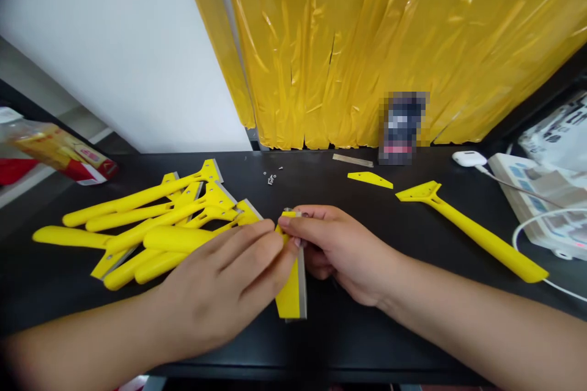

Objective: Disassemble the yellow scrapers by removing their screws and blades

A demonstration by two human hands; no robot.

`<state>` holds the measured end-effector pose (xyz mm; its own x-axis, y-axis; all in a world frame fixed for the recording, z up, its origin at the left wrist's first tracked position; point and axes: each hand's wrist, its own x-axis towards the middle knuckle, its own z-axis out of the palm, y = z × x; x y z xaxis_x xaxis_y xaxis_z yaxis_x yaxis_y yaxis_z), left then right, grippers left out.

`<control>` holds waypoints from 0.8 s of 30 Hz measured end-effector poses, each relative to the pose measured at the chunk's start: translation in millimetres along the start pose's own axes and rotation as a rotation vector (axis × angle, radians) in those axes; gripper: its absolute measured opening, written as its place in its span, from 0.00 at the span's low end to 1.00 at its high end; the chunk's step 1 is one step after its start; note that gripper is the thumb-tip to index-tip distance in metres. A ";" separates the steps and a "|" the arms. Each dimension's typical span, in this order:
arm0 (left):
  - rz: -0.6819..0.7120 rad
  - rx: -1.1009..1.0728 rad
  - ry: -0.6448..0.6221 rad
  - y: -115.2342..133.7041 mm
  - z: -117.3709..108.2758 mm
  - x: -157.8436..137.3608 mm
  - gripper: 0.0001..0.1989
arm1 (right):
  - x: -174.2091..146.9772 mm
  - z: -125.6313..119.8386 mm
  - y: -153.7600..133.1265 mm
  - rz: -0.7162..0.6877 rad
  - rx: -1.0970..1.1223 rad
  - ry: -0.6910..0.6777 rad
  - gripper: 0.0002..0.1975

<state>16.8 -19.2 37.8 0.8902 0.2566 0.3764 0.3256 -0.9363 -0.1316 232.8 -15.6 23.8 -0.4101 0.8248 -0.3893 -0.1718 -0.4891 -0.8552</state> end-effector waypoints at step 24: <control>-1.312 -1.991 -0.130 -23.9 27.2 -21.4 0.13 | 80.0 -29.1 -27.3 -0.417 -1.159 0.343 0.17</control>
<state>-1.3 4.3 8.0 0.5886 0.5986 -0.5434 0.0033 0.6704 0.7420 230.8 72.0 6.0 -0.2327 0.9707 0.0596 0.7179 0.2128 -0.6629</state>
